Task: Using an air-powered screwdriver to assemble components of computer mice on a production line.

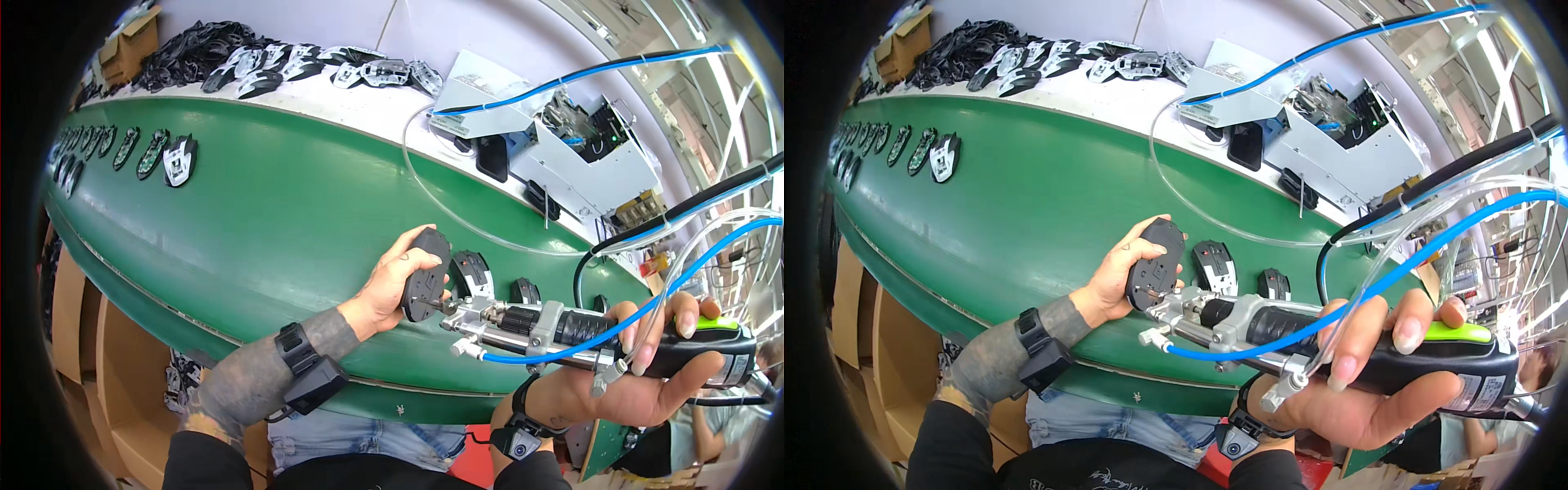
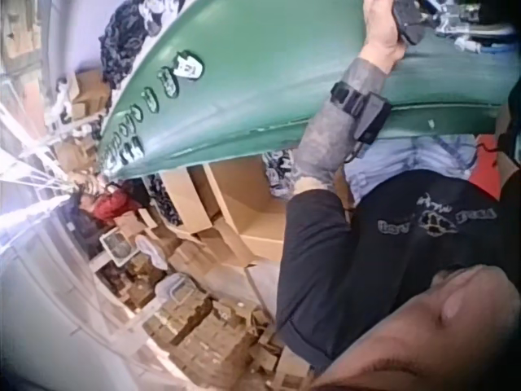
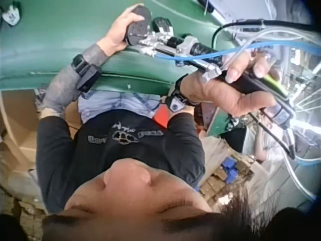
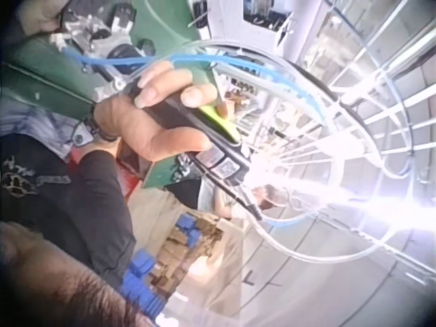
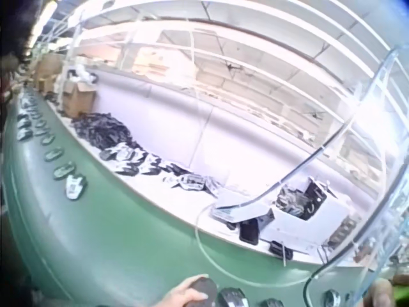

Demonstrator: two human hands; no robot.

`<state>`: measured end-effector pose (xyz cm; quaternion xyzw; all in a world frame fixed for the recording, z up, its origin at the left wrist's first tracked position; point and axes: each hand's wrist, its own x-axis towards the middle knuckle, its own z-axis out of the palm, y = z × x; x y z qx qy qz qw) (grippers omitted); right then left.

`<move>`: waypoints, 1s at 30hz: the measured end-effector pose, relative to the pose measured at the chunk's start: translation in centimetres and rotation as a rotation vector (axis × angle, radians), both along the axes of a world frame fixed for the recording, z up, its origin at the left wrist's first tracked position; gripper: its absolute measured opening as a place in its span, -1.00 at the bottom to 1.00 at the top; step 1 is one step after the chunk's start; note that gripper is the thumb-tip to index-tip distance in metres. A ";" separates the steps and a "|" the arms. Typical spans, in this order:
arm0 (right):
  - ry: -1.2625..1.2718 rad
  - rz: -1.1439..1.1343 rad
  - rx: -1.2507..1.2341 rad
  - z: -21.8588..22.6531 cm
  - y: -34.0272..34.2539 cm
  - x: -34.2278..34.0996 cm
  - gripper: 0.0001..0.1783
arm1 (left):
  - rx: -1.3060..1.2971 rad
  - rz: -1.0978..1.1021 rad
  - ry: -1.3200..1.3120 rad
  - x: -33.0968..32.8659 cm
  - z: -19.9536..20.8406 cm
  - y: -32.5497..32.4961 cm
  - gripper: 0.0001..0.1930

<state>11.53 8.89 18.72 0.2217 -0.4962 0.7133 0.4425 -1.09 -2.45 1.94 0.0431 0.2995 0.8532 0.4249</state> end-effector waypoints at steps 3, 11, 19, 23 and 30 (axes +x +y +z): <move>-0.012 0.057 0.008 0.0 0.2 0.3 -0.47 | -0.024 0.009 -0.010 -0.2 -0.1 -0.1 -0.41; -0.022 -0.021 0.067 0.0 -0.2 0.6 -0.49 | 0.003 0.025 0.016 -0.1 -0.3 0.1 -0.46; -0.012 0.053 0.012 -0.1 -0.8 0.1 -0.52 | 0.054 0.063 -0.057 0.7 0.4 -0.4 -0.46; -0.018 -0.030 0.032 0.0 -0.9 -0.4 -0.53 | -0.034 0.133 0.019 0.3 0.3 -0.1 -0.46; 0.023 -0.195 0.023 0.8 1.1 0.6 -0.60 | -0.084 0.315 0.001 -2.6 -0.5 -0.6 -0.44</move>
